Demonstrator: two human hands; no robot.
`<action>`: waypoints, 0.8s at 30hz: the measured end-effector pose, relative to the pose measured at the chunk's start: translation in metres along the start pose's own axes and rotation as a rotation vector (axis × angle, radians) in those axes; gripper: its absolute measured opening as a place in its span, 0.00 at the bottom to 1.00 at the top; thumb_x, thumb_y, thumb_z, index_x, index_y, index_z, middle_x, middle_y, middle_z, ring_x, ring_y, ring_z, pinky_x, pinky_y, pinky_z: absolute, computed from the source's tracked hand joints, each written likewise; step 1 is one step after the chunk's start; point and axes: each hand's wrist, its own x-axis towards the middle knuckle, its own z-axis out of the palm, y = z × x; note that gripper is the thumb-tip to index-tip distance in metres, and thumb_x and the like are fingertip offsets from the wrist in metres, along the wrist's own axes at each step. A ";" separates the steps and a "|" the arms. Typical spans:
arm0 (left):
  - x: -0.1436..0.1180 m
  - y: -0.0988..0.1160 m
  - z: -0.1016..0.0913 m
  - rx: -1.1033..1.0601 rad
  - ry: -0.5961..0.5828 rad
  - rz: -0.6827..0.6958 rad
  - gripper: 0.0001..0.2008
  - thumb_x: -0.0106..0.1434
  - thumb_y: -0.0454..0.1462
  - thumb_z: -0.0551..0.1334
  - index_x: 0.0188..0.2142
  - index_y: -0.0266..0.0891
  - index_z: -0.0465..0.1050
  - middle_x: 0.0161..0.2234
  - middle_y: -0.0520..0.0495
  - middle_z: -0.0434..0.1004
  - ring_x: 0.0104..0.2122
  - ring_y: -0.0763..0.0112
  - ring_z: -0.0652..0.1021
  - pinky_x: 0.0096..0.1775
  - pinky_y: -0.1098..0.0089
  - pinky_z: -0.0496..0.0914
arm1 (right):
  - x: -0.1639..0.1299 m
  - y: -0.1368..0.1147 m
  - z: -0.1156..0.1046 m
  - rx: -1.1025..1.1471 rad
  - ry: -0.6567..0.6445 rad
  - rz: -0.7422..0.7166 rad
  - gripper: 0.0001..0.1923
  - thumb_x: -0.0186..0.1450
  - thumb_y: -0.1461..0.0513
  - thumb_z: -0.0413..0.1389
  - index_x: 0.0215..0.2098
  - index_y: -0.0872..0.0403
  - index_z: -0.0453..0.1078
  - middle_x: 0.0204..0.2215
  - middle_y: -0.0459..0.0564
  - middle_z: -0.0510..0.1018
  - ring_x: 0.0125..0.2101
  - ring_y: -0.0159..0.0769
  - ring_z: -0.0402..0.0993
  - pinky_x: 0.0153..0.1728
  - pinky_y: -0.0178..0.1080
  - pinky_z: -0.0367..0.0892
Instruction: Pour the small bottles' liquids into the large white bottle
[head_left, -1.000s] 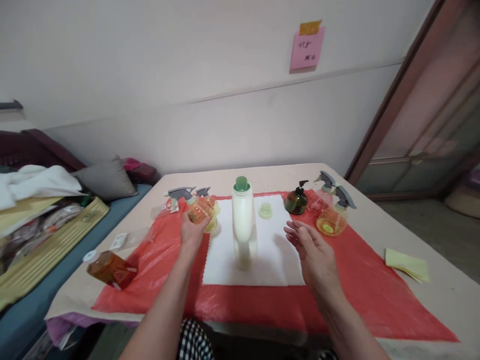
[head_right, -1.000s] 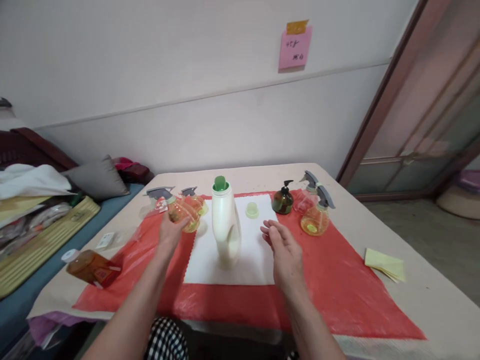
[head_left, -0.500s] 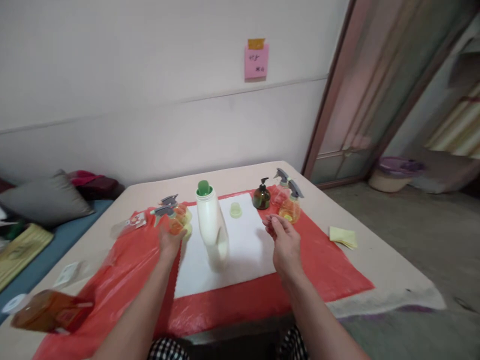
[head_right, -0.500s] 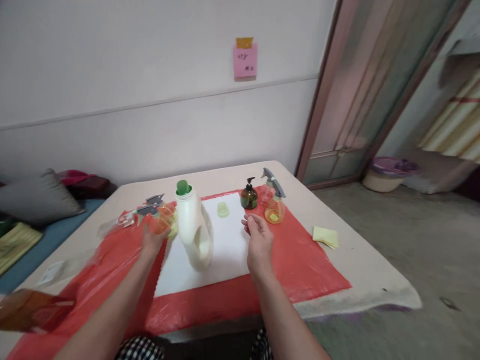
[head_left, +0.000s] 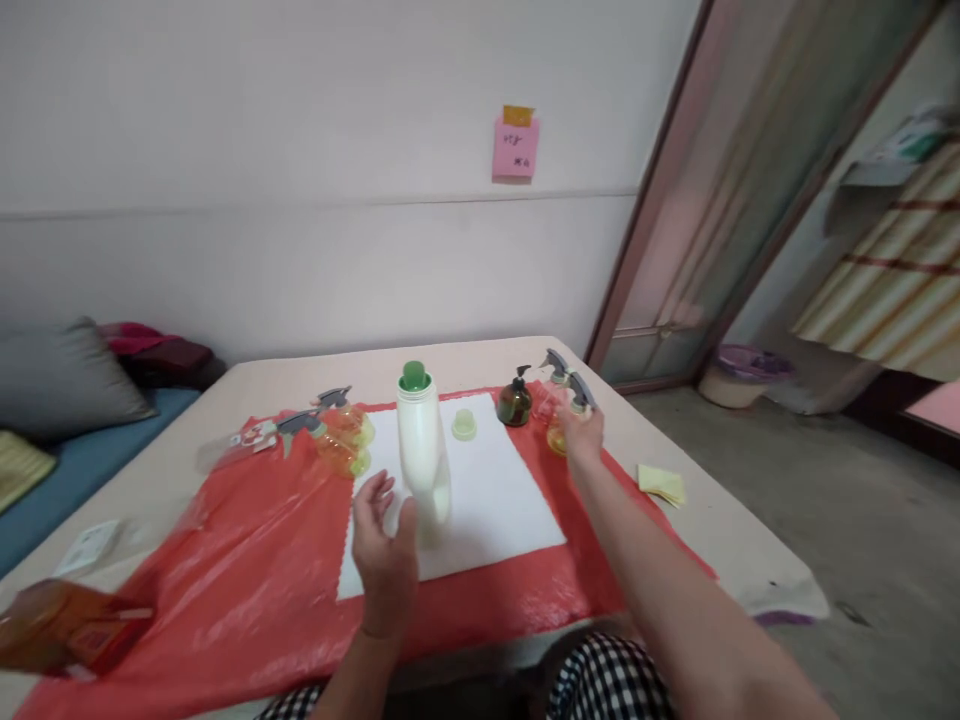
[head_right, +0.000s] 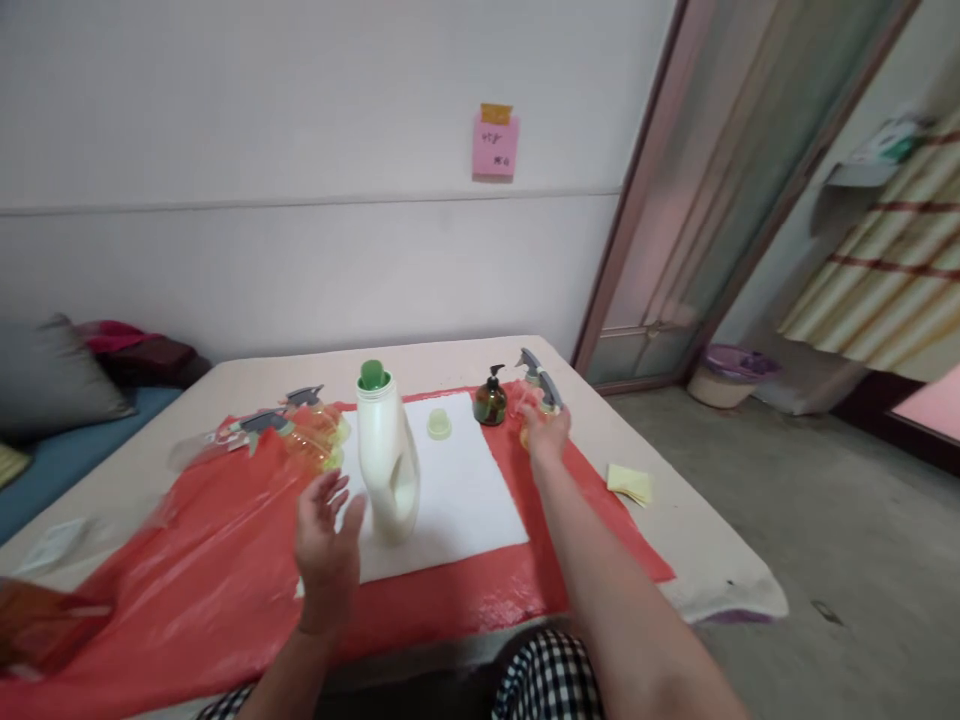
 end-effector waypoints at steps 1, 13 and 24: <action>-0.001 0.000 -0.001 0.036 -0.037 0.002 0.22 0.63 0.45 0.65 0.54 0.42 0.66 0.54 0.39 0.73 0.53 0.58 0.76 0.57 0.54 0.70 | 0.005 -0.002 0.005 -0.025 0.027 0.008 0.23 0.45 0.57 0.68 0.38 0.52 0.69 0.38 0.51 0.79 0.47 0.48 0.72 0.45 0.45 0.65; -0.021 0.024 0.010 0.124 -0.268 0.193 0.17 0.68 0.43 0.60 0.55 0.43 0.67 0.51 0.40 0.76 0.50 0.60 0.78 0.51 0.57 0.74 | -0.096 -0.070 0.000 0.204 -0.169 -0.012 0.20 0.57 0.46 0.63 0.35 0.53 0.74 0.32 0.48 0.81 0.35 0.40 0.78 0.43 0.47 0.73; -0.033 0.044 0.013 -0.535 -0.469 -0.606 0.33 0.50 0.54 0.71 0.49 0.40 0.66 0.34 0.47 0.78 0.24 0.71 0.76 0.25 0.71 0.71 | -0.171 -0.088 -0.003 0.648 -0.673 0.308 0.20 0.51 0.46 0.70 0.32 0.51 0.76 0.32 0.50 0.83 0.43 0.45 0.80 0.52 0.51 0.73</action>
